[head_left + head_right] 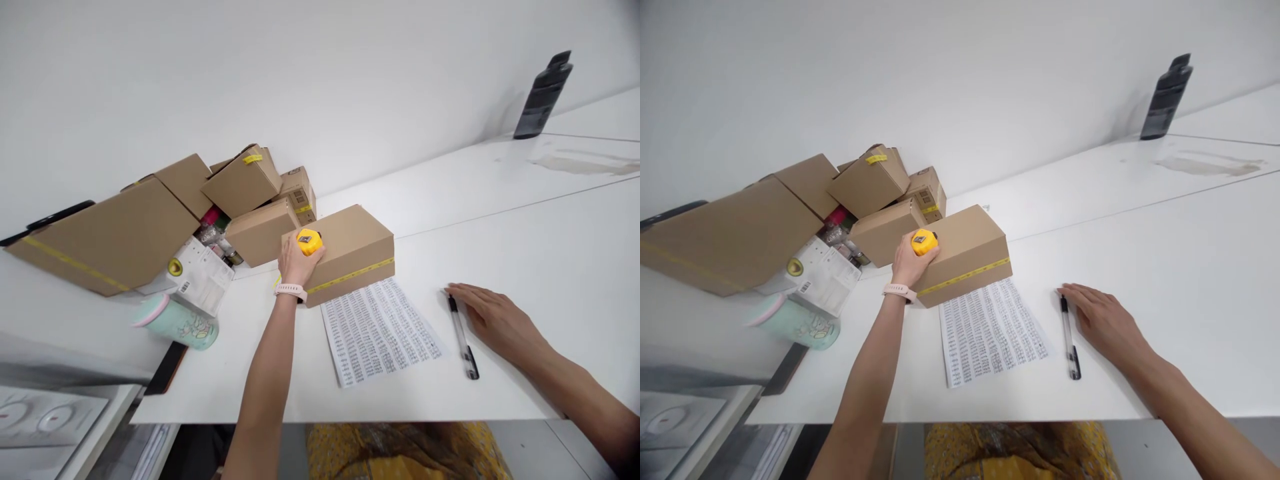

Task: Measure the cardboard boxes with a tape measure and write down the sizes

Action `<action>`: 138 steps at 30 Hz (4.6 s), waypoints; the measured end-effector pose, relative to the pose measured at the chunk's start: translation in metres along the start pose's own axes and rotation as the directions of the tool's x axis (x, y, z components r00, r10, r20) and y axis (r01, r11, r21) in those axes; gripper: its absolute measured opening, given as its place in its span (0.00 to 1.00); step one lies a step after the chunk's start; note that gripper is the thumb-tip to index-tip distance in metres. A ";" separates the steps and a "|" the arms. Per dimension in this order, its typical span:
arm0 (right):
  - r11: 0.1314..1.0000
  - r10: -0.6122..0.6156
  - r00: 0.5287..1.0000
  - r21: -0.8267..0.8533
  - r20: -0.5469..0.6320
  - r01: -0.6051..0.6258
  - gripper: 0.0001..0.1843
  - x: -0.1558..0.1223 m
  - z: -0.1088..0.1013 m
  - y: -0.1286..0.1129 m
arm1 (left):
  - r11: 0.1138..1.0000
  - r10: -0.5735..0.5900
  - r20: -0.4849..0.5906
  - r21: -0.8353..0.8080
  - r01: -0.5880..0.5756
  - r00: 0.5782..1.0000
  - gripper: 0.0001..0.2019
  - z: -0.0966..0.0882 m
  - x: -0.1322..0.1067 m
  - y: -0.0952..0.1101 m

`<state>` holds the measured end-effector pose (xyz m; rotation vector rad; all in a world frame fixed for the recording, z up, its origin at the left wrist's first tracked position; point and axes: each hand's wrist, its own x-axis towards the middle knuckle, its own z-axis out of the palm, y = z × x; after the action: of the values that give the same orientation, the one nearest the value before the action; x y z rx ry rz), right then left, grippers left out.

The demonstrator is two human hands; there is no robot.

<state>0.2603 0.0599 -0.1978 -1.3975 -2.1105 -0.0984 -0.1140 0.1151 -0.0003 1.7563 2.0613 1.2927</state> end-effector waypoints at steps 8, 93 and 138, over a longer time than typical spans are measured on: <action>0.999 0.017 1.000 0.036 0.009 -0.018 0.23 0.003 -0.009 -0.007 | 0.905 -0.056 -0.291 -0.420 -0.074 0.955 0.28 -0.042 -0.034 -0.013; 0.485 0.531 0.733 0.556 0.426 -0.675 0.12 0.251 -0.013 -0.098 | 0.729 0.002 0.552 -0.572 0.377 0.834 0.27 -0.109 0.047 -0.123; 0.977 0.077 0.966 0.175 0.246 -0.122 0.27 0.280 0.001 -0.134 | 0.008 -0.448 0.588 -0.751 0.661 0.674 0.21 0.021 -0.094 0.070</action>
<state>0.0698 0.2291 -0.0203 -1.4566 -2.1682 0.3180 -0.0205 0.0409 -0.0041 0.3202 1.0446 1.4287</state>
